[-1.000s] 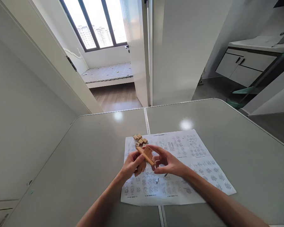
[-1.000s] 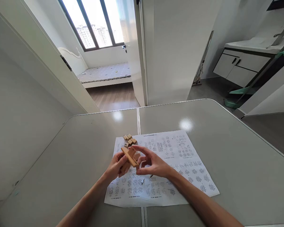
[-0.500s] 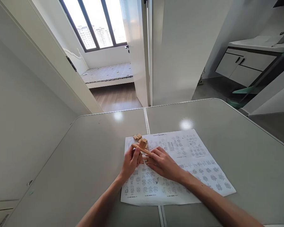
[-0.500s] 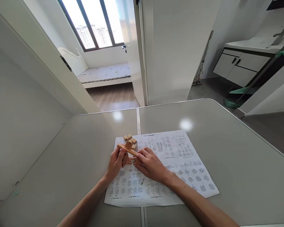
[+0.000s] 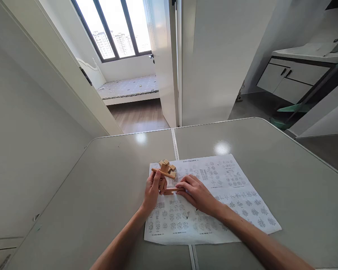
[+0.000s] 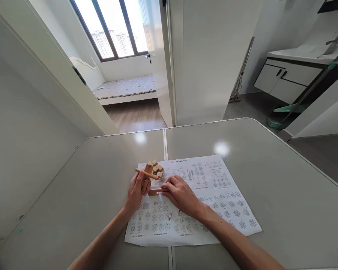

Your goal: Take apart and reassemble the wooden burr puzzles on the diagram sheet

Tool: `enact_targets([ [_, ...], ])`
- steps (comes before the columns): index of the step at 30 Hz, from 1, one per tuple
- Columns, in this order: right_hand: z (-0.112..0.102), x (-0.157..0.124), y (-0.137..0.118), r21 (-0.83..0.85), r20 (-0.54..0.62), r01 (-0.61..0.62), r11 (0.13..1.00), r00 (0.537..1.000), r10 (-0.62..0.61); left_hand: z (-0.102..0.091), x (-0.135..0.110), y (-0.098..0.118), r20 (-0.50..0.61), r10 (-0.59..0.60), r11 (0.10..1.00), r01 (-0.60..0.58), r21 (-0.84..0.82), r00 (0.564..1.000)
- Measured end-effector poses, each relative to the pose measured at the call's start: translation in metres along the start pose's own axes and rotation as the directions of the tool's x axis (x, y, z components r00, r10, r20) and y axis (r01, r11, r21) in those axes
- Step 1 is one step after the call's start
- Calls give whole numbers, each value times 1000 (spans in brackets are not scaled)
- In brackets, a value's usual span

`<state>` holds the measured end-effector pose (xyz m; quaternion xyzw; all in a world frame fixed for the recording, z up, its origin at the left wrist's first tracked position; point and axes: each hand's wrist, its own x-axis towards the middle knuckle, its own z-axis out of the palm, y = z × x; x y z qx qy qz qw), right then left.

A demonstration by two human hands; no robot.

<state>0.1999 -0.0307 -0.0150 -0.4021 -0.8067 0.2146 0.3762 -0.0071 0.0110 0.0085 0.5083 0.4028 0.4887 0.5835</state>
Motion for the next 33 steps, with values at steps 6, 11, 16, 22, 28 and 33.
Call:
enact_targets([
  [6, 2, -1, 0, -80, -58, 5, 997, 998, -10, -1, 3, -1, -63, -56, 997, 54, -46, 996],
  [11, 2, -3, 1, 74, -157, -65, 995, 985, 76, 2, 2, 0, -28, -43, 999, 42, -22, 999],
  [16, 3, -6, 0, 164, -251, -40, 986, 965, 81, 9, -4, -3, 66, 35, 998, -38, 45, 997],
  [22, 4, -8, 0, 110, -286, -8, 994, 957, 39, 6, -8, -9, 52, 98, 977, -106, 183, 994],
  [28, 3, -10, 3, 57, -265, 2, 998, 964, 13, 0, -9, -9, 23, 154, 932, -153, 328, 988],
  [33, 1, -10, 3, 16, -247, 17, 1000, 969, -13, -1, -11, -5, 62, 232, 831, -231, 505, 971],
])
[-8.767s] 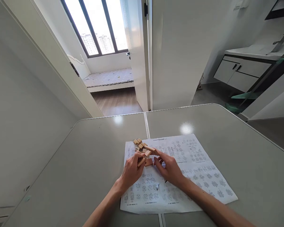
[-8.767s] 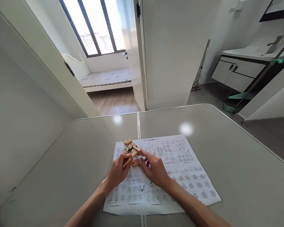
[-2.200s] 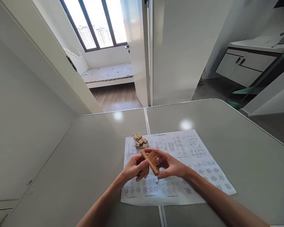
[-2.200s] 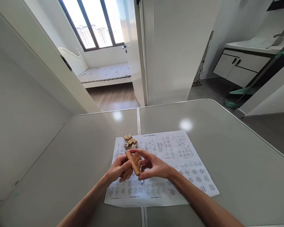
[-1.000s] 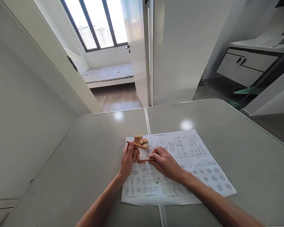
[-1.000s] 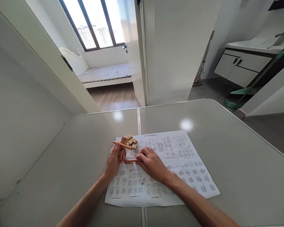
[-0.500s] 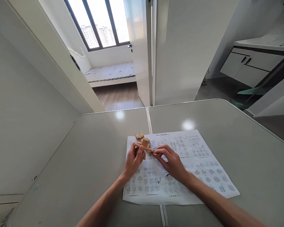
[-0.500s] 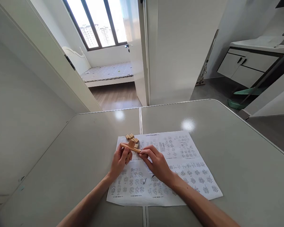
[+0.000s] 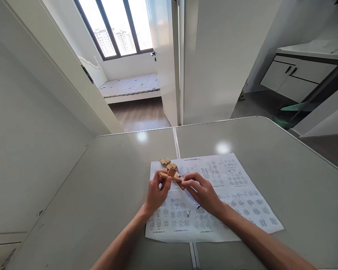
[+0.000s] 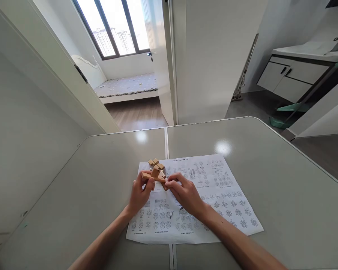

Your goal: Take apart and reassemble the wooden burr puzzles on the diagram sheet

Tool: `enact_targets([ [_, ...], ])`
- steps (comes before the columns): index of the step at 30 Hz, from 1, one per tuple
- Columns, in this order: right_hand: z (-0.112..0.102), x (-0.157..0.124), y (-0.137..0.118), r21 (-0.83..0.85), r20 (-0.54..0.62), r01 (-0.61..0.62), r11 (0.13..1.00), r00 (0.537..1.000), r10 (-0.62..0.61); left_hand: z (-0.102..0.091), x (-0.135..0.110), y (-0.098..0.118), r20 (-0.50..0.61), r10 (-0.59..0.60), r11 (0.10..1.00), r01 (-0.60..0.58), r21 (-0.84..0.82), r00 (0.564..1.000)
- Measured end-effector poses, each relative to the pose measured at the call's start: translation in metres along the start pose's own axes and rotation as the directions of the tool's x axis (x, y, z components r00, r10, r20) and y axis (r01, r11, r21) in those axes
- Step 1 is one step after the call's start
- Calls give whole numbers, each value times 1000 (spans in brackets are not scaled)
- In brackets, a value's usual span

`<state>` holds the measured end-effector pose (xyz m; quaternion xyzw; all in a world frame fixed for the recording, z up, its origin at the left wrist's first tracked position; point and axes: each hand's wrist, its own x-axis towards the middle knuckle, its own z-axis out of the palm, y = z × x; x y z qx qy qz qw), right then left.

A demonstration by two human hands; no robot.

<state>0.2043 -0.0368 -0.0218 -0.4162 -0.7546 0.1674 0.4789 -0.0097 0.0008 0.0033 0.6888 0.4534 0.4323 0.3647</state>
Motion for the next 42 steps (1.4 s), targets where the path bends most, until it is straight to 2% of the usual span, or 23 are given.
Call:
enact_targets([
  [6, -1, 1, -1, -11, 26, 15, 1000, 1000, -15, -2, 1, 2, -13, 43, 995, -41, 94, 999],
  [13, 1, -1, 4, -32, 53, 55, 998, 997, -53, -5, 3, 4, 0, 53, 992, -53, 110, 999],
  [17, 2, -2, 5, -38, 57, 71, 997, 996, -69, -6, 3, 2, 71, 95, 978, -106, 181, 993],
  [21, 2, -1, 1, -20, 60, 132, 991, 990, -130, -4, 2, -2, 202, 118, 945, -172, 277, 972],
  [24, 0, -1, -1, -19, 47, 167, 986, 985, -166, -4, 1, -2, 261, 75, 931, -162, 328, 962],
  [27, -1, 0, -2, -10, 47, 167, 986, 985, -166, -5, 2, -1, 279, 47, 956, -124, 264, 959],
  [32, -2, 2, -5, 50, 59, 133, 990, 989, -136, -8, 2, -2, 274, 25, 992, -59, 115, 962],
  [38, -3, 3, -4, 133, -19, 44, 990, 999, -42, -11, 5, 5, 400, 77, 978, -148, 149, 913],
  [42, -5, 6, -7, 226, -54, -48, 973, 997, 61, -12, 6, 8, 418, 27, 981, -104, 162, 908],
])
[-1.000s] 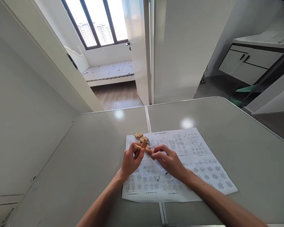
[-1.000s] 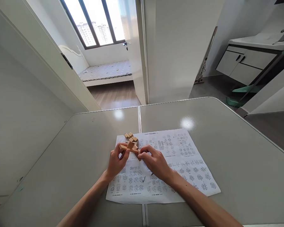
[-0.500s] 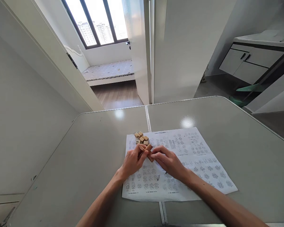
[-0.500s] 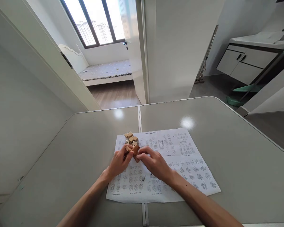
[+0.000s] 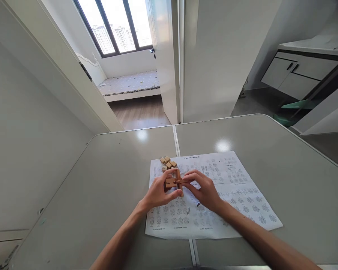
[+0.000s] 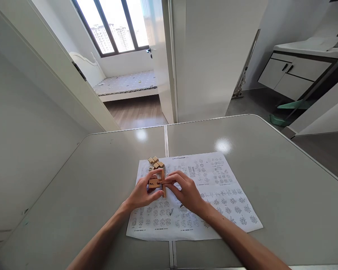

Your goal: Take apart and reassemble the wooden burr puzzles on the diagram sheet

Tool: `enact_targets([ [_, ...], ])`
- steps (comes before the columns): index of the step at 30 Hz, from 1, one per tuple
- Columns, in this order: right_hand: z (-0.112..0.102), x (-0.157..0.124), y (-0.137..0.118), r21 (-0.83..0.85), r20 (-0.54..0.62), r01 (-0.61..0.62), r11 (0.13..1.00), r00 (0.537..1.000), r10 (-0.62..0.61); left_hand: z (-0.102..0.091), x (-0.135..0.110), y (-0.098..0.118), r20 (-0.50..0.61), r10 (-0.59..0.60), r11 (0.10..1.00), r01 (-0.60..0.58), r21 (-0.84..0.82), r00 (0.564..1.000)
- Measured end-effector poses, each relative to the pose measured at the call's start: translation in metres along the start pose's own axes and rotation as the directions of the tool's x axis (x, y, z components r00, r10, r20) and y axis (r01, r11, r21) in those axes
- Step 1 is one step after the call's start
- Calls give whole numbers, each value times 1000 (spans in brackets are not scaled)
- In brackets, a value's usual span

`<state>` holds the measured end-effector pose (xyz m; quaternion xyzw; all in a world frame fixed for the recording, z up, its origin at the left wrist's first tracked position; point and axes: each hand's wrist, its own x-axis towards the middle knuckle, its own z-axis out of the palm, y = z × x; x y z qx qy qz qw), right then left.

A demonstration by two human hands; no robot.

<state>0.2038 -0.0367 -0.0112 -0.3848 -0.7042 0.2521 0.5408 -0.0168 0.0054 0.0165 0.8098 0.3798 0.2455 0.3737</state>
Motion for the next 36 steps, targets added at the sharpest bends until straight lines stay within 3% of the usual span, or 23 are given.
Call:
enact_targets([
  [4, -3, 5, -4, 129, -20, -154, 980, 987, 157, 1, 0, -4, 3, -24, 1000, 24, -4, 1000],
  [7, -4, 8, -4, 230, 41, -258, 938, 966, 256, 4, -1, -6, -31, -39, 999, 39, 2, 999],
  [18, -1, 8, -9, 446, 153, -403, 799, 914, 376, 13, -3, -2, -109, 13, 998, -7, 59, 994],
  [21, -2, 11, -12, 546, 197, -427, 721, 902, 386, 10, -3, -1, -142, 78, 997, -78, 2, 987],
  [24, -4, 13, -13, 634, 241, -450, 628, 888, 392, 11, -4, 0, -99, 41, 988, -55, -142, 994],
  [26, -5, 13, -11, 658, 286, -483, 578, 870, 402, 15, -5, 0, -39, -43, 951, 29, -307, 998],
  [29, -9, 15, -1, 664, 355, -544, 512, 833, 424, 21, -2, -1, 28, -160, 802, 146, -579, 987],
  [31, -16, 18, 9, 724, 294, -519, 455, 828, 477, 21, 2, -2, 17, -227, 691, 173, -702, 974],
  [33, -27, 22, 19, 827, 198, -447, 341, 799, 567, 19, 6, -3, -30, -296, 614, 167, -771, 955],
  [36, -48, 27, 30, 953, 154, -289, 88, 714, 683, 14, 10, -3, -74, -354, 570, 152, -807, 932],
])
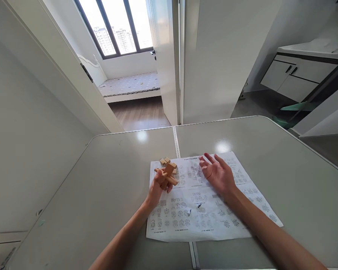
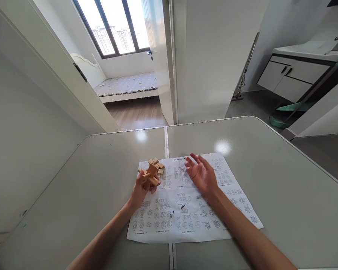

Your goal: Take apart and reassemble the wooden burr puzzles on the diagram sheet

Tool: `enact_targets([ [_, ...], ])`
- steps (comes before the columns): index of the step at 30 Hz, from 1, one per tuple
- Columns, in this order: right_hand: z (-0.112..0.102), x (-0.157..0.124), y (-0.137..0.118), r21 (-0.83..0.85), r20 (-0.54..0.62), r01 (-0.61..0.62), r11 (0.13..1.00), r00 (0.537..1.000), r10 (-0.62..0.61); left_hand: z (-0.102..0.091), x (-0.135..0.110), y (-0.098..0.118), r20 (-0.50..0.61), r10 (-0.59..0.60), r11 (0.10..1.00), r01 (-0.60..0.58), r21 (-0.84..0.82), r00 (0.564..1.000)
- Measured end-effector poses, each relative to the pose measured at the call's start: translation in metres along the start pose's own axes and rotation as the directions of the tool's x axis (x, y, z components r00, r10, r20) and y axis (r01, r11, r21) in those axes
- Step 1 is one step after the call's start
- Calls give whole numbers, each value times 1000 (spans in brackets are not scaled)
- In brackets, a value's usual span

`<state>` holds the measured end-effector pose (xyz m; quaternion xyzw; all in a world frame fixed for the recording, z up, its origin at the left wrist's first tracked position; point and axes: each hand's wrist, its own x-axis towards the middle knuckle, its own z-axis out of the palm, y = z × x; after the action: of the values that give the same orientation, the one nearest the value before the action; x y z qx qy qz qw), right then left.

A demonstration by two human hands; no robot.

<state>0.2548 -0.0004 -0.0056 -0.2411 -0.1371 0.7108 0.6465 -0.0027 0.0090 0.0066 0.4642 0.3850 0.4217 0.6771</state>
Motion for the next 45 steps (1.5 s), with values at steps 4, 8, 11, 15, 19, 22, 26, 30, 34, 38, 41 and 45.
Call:
enact_targets([
  [4, -7, 3, -16, 265, -32, -18, 964, 999, 27, 0, 0, 4, 0, -4, 1000, 4, 6, 1000],
  [8, -7, 6, -19, 317, -133, -32, 948, 988, 77, 1, -2, 5, 2, -21, 1000, 21, 23, 1000],
  [11, -8, 7, -19, 318, -106, -37, 947, 992, 75, 1, -1, 4, -1, -27, 1000, 27, 15, 1000],
  [15, -10, 6, -19, 270, -83, -36, 962, 995, 60, 0, 0, 2, 10, -15, 1000, 15, 18, 1000],
  [19, -10, 6, -17, 205, 4, -43, 978, 999, 43, 0, 1, 2, 3, -20, 1000, 20, 17, 1000],
  [22, -11, 7, -15, 146, 3, -47, 988, 999, 47, -1, 0, 1, 4, -29, 1000, 29, 9, 1000],
  [26, -7, 6, -11, 118, 8, -80, 990, 997, 80, -1, 1, 1, -5, -25, 1000, 25, 14, 1000],
  [30, 1, 1, -7, -24, 75, -59, 998, 995, 61, -2, 1, 1, 3, 11, 1000, -11, 13, 1000],
  [34, 7, -2, 1, -253, 125, -29, 967, 990, 62, -3, 2, 1, -64, 75, 997, -72, 40, 995],
  [38, 10, -5, 15, -421, 199, -3, 907, 975, 96, -5, 3, -1, -124, 126, 988, -114, 102, 984],
  [41, 14, -11, 23, -592, 266, 104, 799, 961, 72, -3, 2, -4, -99, 156, 980, -142, 138, 983],
  [45, 20, -19, 28, -728, 338, 271, 629, 941, -15, 0, -1, -8, -4, 153, 976, -151, 156, 988],
])
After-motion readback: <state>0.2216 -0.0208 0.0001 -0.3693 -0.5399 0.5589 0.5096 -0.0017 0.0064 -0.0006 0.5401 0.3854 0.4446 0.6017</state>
